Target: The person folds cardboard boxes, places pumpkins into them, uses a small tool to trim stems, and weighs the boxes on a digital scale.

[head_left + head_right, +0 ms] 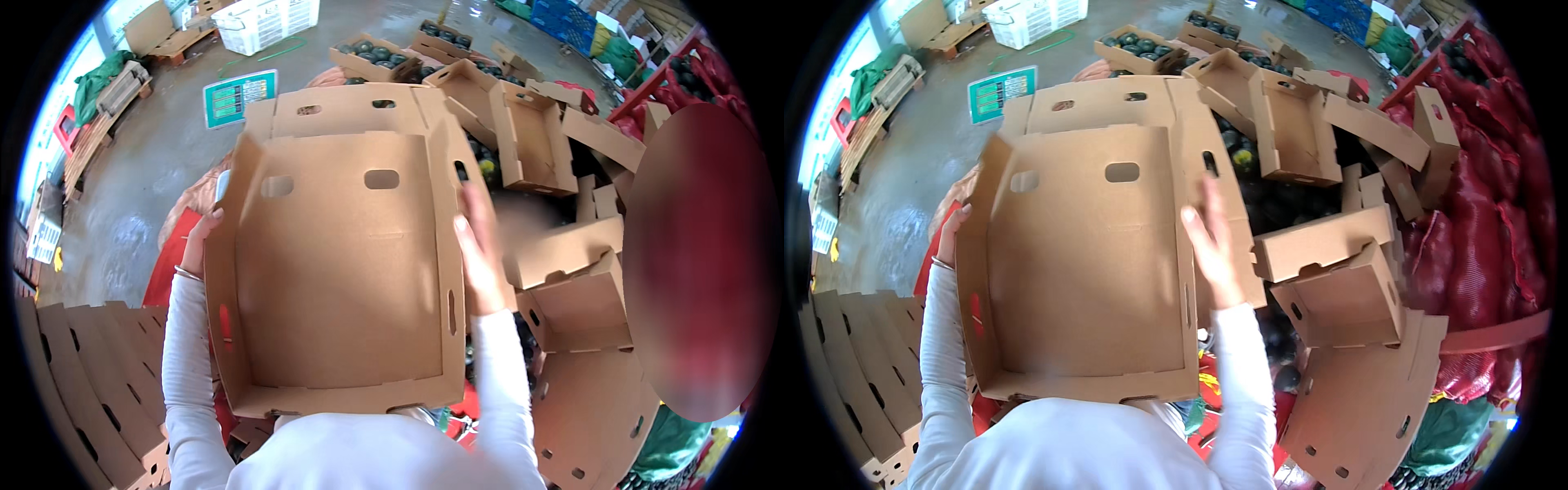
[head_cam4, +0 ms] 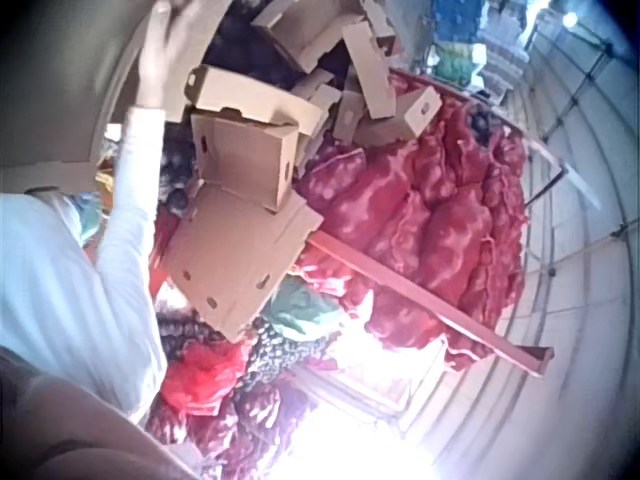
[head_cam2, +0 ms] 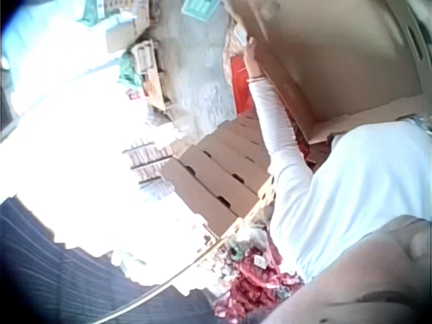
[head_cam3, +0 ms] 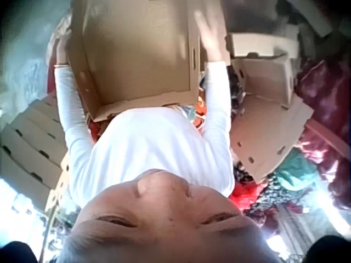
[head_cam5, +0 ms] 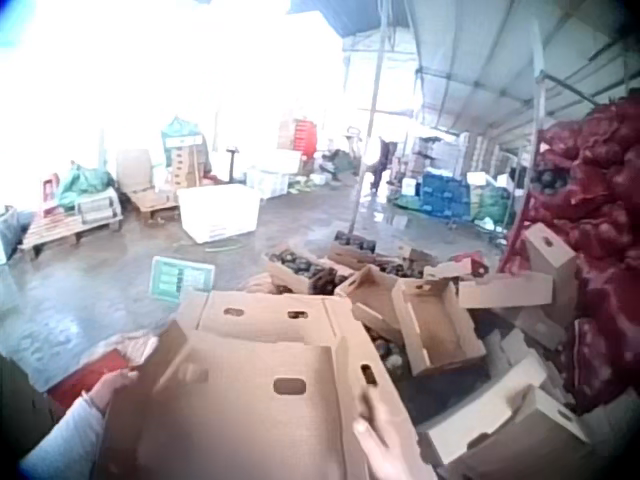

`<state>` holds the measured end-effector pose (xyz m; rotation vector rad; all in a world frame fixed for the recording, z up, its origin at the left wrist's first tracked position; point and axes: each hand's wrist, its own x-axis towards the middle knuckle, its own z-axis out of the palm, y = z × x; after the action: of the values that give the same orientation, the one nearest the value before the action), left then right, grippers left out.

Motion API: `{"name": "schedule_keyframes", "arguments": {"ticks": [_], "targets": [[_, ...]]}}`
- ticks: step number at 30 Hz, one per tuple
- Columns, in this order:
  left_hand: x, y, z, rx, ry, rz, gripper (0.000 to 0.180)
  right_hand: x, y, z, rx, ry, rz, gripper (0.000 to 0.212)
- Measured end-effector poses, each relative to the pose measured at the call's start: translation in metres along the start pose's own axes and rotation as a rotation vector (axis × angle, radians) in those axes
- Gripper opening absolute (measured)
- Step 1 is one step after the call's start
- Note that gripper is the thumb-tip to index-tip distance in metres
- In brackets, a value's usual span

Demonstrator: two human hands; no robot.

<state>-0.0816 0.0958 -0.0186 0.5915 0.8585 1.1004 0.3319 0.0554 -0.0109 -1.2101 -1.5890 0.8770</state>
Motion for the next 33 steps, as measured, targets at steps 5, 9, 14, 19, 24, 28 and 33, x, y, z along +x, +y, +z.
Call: {"name": "schedule_keyframes", "arguments": {"ticks": [5, 9, 14, 19, 24, 28, 33], "targets": [[0.028, -0.019, -0.08, 0.228, -0.31, 0.419, 0.046, 0.016, 0.063, 0.025, 0.47, 0.21, 0.074, 0.043], [0.033, -0.06, -0.05, 0.087, 0.333, 0.534, 0.063, 0.002, 0.11, 0.013, 0.403, 0.215, 0.145, 0.052], [0.021, 0.018, -0.002, 0.822, -0.444, 0.123, 0.064, 0.036, 0.044, -0.062, 0.306, -0.548, 0.145, 0.058], [0.001, 0.034, 0.101, 2.088, -0.576, 0.394, 0.057, 0.053, -0.047, 0.003, -0.971, -0.729, -0.152, 0.045], [0.049, -0.014, 0.078, 2.213, -0.367, 0.551, 0.053, 0.04, 0.009, 0.002, -1.157, -0.327, -0.49, 0.007], [0.046, 0.046, 0.037, 1.274, -0.235, 0.678, 0.054, 0.006, -0.01, -0.075, -1.128, -0.104, -0.507, 0.006], [0.032, -0.012, -0.084, 0.947, 0.038, 0.15, 0.056, -0.056, -0.008, -0.134, -0.171, 0.702, 0.266, 0.05]]}}
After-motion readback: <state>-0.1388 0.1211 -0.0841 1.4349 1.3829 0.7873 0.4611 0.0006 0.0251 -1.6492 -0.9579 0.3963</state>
